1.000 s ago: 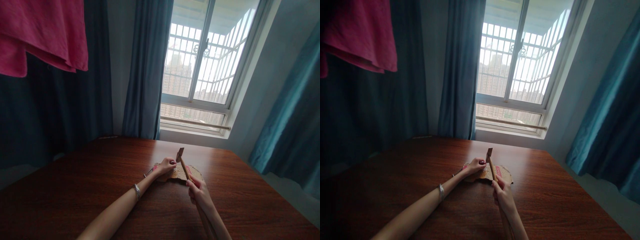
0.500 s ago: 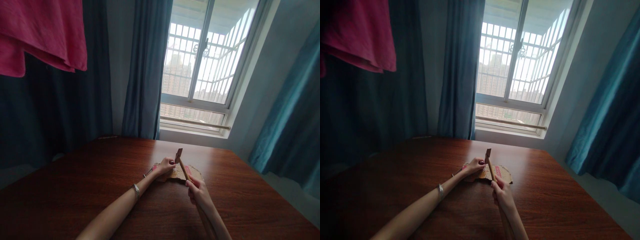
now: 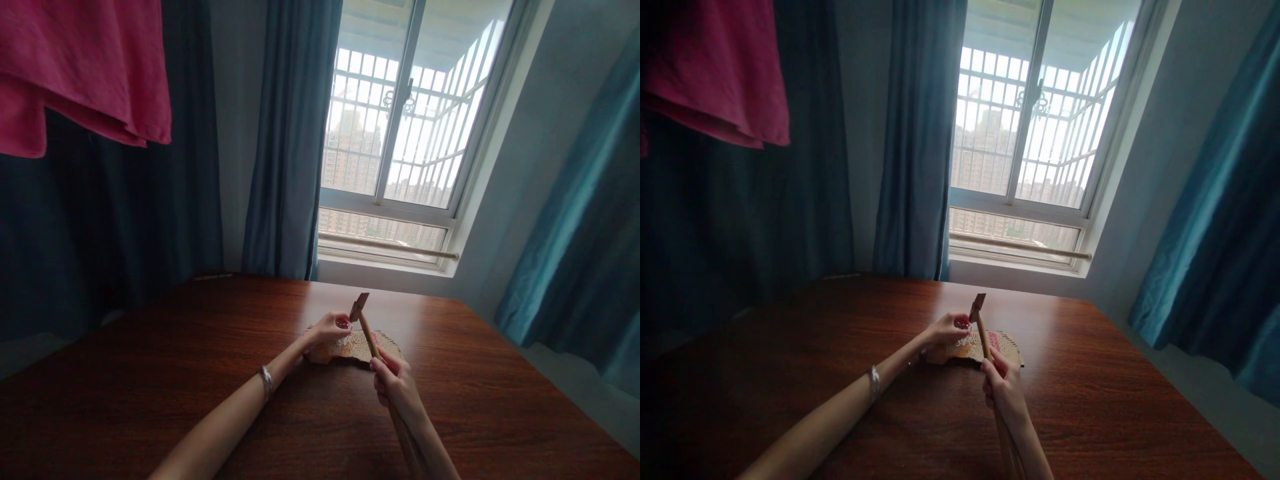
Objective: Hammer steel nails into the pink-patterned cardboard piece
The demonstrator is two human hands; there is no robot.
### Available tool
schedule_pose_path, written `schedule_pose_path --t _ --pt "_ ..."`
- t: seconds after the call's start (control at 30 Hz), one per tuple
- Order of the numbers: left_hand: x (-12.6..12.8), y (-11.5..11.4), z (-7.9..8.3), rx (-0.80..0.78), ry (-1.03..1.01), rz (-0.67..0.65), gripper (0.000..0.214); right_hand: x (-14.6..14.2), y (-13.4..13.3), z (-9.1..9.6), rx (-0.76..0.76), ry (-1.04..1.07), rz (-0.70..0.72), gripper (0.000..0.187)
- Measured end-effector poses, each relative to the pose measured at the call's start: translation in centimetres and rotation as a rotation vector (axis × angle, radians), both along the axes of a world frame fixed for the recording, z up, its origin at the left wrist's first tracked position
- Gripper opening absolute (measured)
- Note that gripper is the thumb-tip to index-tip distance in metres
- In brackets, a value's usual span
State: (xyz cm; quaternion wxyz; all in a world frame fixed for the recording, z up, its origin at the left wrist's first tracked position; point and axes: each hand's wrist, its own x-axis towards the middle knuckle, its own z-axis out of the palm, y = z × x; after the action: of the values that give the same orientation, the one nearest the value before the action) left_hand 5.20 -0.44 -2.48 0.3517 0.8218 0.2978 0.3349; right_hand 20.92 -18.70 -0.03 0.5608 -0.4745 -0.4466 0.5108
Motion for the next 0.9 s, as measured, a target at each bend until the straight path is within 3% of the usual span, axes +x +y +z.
schedule_pose_path --t 0.17,0.3,0.47,0.9 --pt "-1.3 0.2 1.0 0.061 0.097 0.004 0.029 0.1 0.0 -0.1 0.009 0.000 -0.004 0.047" --pt "-1.6 0.3 0.1 0.135 0.151 0.113 0.027 0.0 -0.1 -0.1 0.012 0.004 0.002 0.049" --pt "-1.5 0.6 -1.1 0.187 0.168 0.146 0.020 -0.1 -0.1 -0.2 0.027 -0.039 0.002 0.045" --pt "-0.9 -0.8 -0.2 0.209 0.144 0.202 0.020 -0.6 -0.1 -0.3 0.009 -0.049 -0.029 0.051"
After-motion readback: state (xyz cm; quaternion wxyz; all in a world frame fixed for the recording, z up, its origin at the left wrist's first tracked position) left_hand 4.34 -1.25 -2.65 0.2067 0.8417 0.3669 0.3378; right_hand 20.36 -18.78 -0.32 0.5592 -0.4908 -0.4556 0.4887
